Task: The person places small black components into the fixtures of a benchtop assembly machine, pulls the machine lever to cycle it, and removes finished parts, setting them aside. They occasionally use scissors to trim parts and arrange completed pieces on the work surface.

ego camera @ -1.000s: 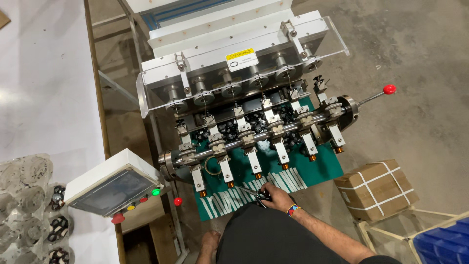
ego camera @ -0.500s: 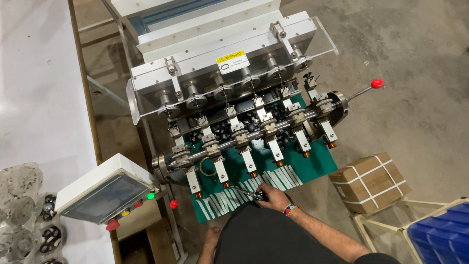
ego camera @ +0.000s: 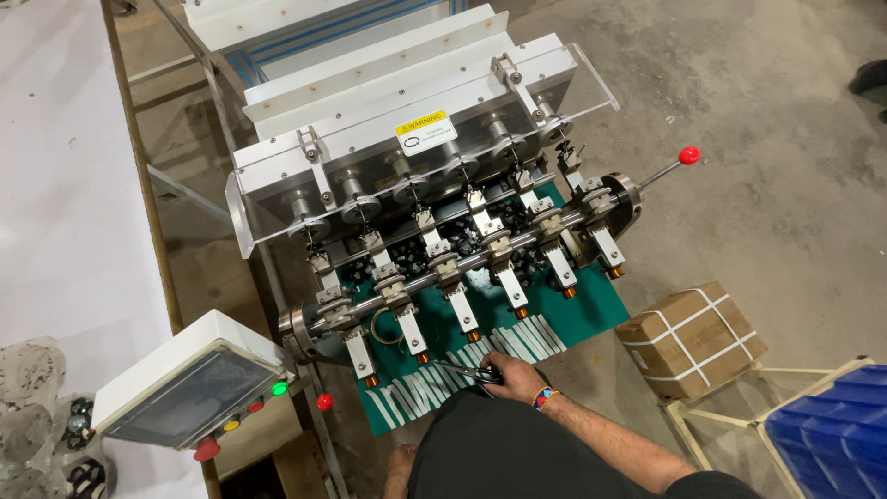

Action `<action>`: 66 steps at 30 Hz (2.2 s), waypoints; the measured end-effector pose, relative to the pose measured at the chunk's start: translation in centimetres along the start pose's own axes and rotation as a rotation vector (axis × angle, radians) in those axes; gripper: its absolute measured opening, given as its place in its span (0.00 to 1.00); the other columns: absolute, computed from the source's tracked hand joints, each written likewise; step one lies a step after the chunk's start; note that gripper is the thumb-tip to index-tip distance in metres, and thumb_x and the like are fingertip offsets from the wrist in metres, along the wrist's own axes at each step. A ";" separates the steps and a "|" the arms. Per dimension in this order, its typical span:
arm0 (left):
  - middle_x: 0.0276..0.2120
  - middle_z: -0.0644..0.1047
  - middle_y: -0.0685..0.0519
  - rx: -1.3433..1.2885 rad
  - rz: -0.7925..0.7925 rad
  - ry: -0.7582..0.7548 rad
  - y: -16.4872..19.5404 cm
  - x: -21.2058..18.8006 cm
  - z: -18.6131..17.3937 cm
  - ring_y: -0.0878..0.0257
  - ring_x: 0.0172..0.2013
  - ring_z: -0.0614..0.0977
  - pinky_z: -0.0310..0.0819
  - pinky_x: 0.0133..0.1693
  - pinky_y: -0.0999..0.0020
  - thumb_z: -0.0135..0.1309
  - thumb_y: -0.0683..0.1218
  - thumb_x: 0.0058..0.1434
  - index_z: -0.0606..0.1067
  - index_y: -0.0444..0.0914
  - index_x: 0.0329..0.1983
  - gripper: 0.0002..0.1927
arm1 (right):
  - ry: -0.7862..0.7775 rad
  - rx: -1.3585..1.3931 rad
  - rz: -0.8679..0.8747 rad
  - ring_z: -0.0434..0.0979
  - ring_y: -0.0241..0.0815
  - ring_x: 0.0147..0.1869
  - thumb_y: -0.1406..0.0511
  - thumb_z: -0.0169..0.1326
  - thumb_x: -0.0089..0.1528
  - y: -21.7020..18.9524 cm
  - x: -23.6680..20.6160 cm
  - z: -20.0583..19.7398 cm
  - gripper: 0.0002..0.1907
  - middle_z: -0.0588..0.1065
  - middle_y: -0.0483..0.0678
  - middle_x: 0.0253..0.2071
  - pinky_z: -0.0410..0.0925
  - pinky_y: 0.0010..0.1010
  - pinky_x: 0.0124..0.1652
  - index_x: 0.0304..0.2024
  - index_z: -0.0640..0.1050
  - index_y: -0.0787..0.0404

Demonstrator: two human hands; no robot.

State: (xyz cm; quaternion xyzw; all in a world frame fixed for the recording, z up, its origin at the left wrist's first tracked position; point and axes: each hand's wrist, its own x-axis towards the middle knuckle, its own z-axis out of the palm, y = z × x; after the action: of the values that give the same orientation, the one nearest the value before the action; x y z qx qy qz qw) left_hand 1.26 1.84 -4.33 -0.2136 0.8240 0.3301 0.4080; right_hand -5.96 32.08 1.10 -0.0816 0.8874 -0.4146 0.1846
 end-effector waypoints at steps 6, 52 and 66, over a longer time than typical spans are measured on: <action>0.47 0.84 0.46 -0.049 -0.147 -0.061 1.0 0.5 -0.7 0.55 0.47 0.86 0.80 0.50 0.65 0.56 0.54 0.63 0.83 0.39 0.50 0.19 | -0.002 -0.001 0.024 0.83 0.45 0.38 0.64 0.65 0.54 0.1 0.9 -0.3 0.19 0.80 0.48 0.35 0.74 0.37 0.40 0.46 0.75 0.56; 0.44 0.84 0.42 0.126 0.057 -0.325 7.9 3.3 -1.0 0.54 0.46 0.84 0.76 0.49 0.61 0.54 0.56 0.66 0.82 0.31 0.48 0.23 | -0.069 0.024 0.059 0.83 0.48 0.41 0.63 0.64 0.56 1.9 1.2 -8.0 0.16 0.80 0.49 0.37 0.74 0.38 0.41 0.44 0.75 0.57; 0.32 0.80 0.54 -0.120 0.786 -0.330 38.6 -6.2 -5.9 0.66 0.33 0.79 0.74 0.35 0.66 0.55 0.53 0.67 0.81 0.36 0.41 0.15 | -0.357 0.230 -0.125 0.78 0.31 0.36 0.66 0.65 0.55 -1.0 0.5 -45.8 0.17 0.80 0.43 0.33 0.73 0.27 0.36 0.45 0.76 0.60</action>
State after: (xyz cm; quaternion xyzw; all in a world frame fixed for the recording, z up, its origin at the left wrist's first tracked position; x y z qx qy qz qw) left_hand -22.27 24.72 17.64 0.1489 0.7459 0.5374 0.3642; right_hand -24.58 63.59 28.71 -0.1869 0.7808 -0.5024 0.3210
